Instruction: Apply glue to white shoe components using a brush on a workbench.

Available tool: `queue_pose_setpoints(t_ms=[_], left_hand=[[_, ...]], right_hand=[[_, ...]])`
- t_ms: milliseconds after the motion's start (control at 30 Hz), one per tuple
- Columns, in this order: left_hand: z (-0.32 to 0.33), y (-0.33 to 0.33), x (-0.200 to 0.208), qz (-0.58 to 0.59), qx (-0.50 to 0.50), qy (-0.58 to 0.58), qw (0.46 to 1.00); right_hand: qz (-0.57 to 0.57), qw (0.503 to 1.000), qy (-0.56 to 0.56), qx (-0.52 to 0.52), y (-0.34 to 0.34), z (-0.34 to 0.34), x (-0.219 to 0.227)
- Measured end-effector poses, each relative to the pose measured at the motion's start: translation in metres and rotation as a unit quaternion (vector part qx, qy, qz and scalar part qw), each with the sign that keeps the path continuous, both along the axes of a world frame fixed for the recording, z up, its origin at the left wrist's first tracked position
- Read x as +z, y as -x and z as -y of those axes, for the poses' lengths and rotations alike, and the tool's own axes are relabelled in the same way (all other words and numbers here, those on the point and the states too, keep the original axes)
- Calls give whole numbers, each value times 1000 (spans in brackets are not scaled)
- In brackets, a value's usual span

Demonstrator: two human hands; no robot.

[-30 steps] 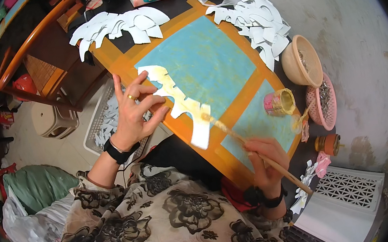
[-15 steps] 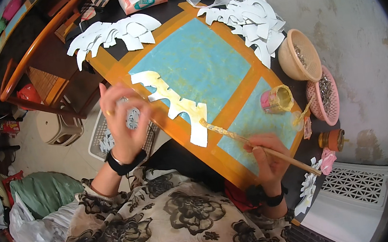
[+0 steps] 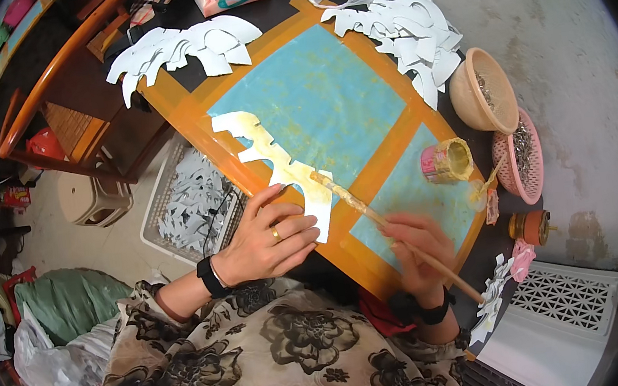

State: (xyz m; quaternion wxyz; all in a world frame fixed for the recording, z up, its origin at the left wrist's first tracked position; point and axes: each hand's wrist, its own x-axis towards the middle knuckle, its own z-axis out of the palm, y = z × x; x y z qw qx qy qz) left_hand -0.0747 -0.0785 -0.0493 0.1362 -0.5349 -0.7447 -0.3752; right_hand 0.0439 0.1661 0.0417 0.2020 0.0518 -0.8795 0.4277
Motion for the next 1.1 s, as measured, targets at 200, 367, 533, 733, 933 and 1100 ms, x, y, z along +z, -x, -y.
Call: queue_pose_setpoints(t_ms=[200, 367, 533, 733, 933, 1100], left_hand=[[-3, 2, 0, 18, 3, -27, 999], [-4, 3, 1, 35, 0, -38, 999], [-4, 3, 6, 28, -1, -27, 999], [-3, 3, 9, 26, -3, -17, 1000], [-2, 3, 7, 18, -5, -18, 1000], [-2, 2, 8, 22, -3, -16, 1000]], right_hand=[[-24, 996, -52, 66, 4, -5, -10], [-42, 990, -81, 106, 11, -7, -11], [-57, 980, -135, 133, 21, -11, -10], [-87, 983, -91, 136, 23, -9, -6], [-40, 978, -127, 160, 27, -7, -11], [-69, 984, -92, 139, 27, -4, -5]])
